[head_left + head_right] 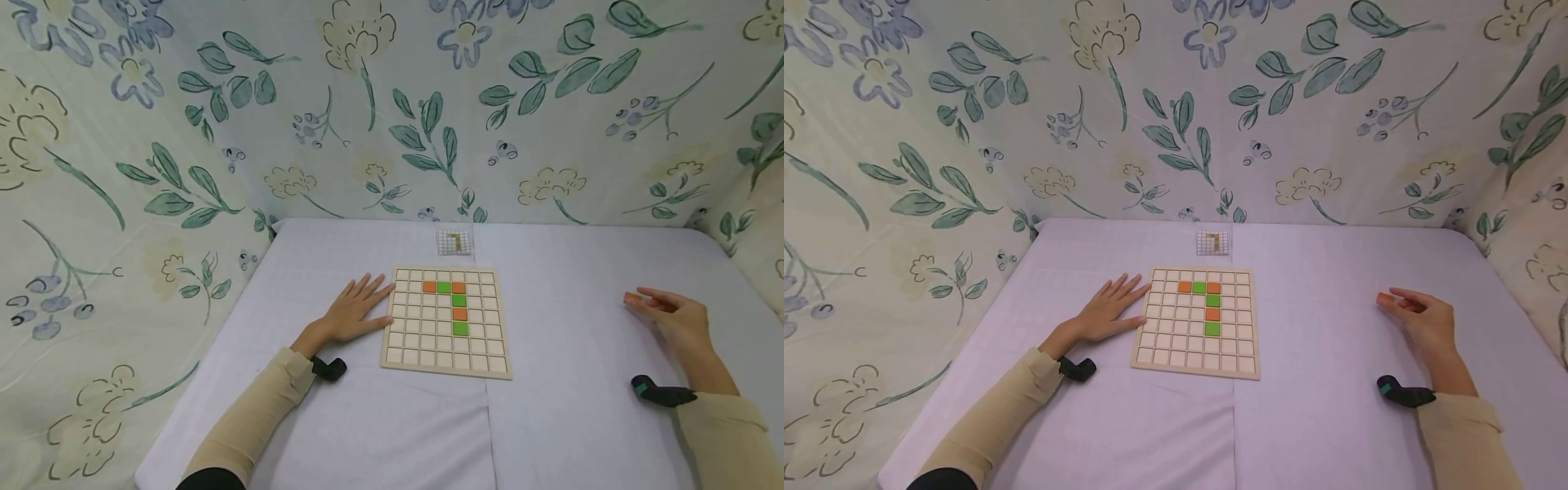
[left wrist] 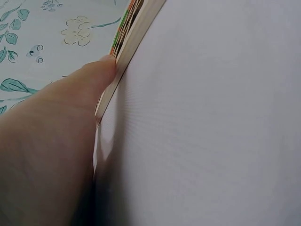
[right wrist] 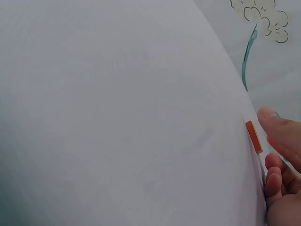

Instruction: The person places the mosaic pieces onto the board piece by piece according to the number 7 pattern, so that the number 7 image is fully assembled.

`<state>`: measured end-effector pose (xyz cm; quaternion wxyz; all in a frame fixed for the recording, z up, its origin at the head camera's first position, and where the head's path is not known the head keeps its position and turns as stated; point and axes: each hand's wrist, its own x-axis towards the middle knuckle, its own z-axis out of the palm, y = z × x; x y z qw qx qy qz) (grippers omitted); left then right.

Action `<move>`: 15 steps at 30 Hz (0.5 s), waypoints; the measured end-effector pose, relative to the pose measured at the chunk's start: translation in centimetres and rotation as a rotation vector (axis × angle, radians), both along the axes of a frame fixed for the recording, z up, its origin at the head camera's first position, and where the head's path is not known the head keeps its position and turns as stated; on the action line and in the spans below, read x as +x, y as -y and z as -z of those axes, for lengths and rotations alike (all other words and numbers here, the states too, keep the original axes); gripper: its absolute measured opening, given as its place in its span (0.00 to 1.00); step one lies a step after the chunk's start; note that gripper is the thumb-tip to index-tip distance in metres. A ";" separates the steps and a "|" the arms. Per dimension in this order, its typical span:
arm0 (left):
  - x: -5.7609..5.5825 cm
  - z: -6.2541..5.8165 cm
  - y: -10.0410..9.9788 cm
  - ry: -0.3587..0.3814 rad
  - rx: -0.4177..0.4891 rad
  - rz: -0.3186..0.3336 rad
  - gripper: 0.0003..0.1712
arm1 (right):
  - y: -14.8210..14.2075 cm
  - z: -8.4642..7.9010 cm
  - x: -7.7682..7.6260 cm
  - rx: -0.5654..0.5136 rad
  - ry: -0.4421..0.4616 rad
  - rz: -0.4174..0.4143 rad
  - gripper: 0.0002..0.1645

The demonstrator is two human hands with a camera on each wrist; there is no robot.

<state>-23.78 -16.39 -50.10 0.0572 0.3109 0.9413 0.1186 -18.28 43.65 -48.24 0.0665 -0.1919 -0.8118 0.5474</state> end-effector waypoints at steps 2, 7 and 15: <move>0.0 -0.1 0.0 0.002 0.000 -0.001 0.46 | -0.1 0.1 -0.1 0.029 -0.004 -0.014 0.13; 0.1 -0.3 0.0 0.002 -0.006 -0.003 0.46 | -0.4 0.5 -0.3 0.106 -0.004 -0.033 0.15; 0.1 -0.2 -0.1 0.005 -0.006 -0.006 0.46 | -0.1 0.5 -0.5 0.334 0.047 -0.062 0.33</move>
